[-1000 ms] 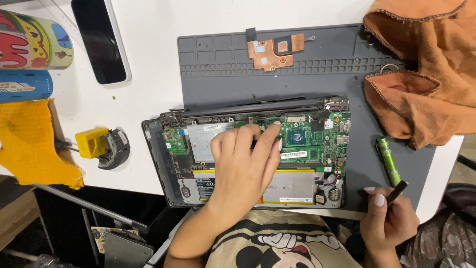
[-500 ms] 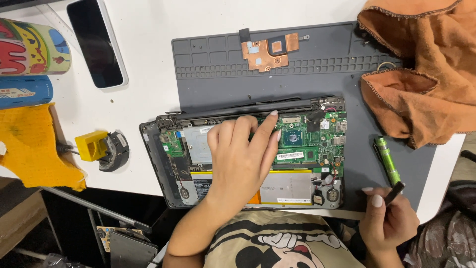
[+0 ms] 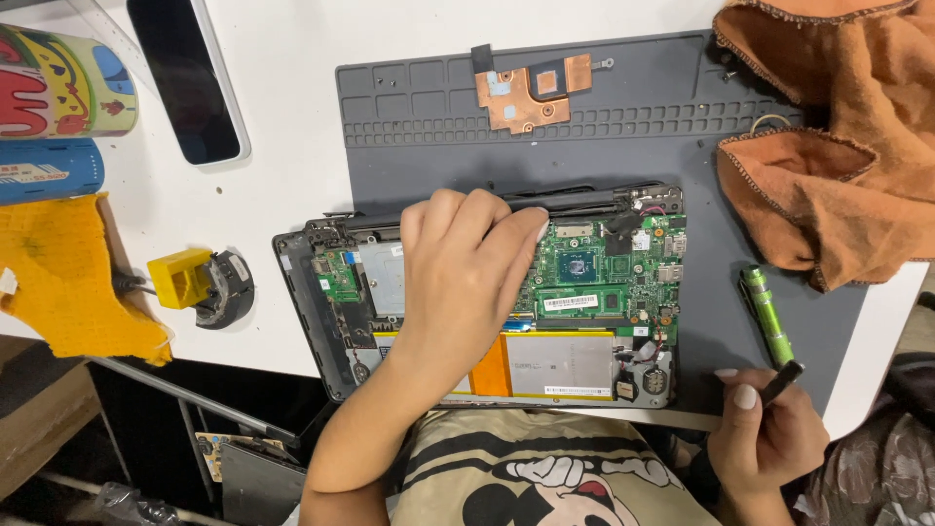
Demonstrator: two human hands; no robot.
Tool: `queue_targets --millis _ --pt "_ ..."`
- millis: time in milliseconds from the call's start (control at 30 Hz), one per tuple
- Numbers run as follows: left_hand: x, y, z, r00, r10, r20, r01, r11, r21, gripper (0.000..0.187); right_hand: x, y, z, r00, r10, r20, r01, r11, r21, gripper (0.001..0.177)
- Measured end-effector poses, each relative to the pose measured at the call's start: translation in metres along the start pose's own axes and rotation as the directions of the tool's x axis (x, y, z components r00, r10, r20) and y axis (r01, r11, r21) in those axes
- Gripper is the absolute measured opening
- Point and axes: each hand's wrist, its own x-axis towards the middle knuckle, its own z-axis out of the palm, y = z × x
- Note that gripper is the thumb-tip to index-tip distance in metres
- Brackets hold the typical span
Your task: The person works on the internal components of a disassembled laptop, using a black plastic spudger to disconnect and reconnect ribbon cables and connectors on the motherboard. They carefully lift and press down on the connectors while holding the laptop steady.
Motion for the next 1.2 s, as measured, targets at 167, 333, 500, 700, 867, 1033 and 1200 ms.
queue_targets --millis 167,333,500,700,867,1033,1200 --pt "0.002 -0.003 -0.001 1.000 0.012 0.005 -0.012 1.000 -0.018 0.008 0.004 -0.011 0.002 1.000 0.006 -0.007 -0.006 1.000 0.005 0.031" --pt "0.001 -0.004 -0.001 1.000 0.028 0.013 -0.028 1.000 -0.013 0.011 0.003 -0.008 0.002 1.000 0.004 0.004 -0.004 1.000 0.007 0.033" --pt "0.001 -0.004 -0.001 0.995 0.096 -0.018 -0.095 0.994 0.049 0.012 0.005 -0.011 0.001 1.000 -0.008 0.007 0.008 1.000 0.005 0.032" --pt "0.000 -0.002 -0.008 0.992 0.124 0.024 -0.125 0.989 0.079 0.011 0.001 -0.006 0.001 1.000 0.006 -0.007 -0.005 1.000 0.011 0.031" --pt "-0.001 0.001 -0.015 0.997 0.081 0.010 -0.082 0.991 0.101 0.012 0.001 -0.006 0.000 1.000 -0.004 0.003 0.004 0.999 -0.035 0.032" --pt "-0.003 0.004 -0.016 0.997 0.070 0.016 -0.071 0.993 0.093 0.014 0.001 -0.004 0.001 1.000 -0.009 -0.006 0.009 1.000 -0.009 0.030" --pt "-0.005 0.002 -0.012 0.992 0.064 0.104 -0.075 0.992 0.104 0.022 0.000 -0.006 -0.001 1.000 0.009 0.004 -0.008 0.999 -0.047 0.032"
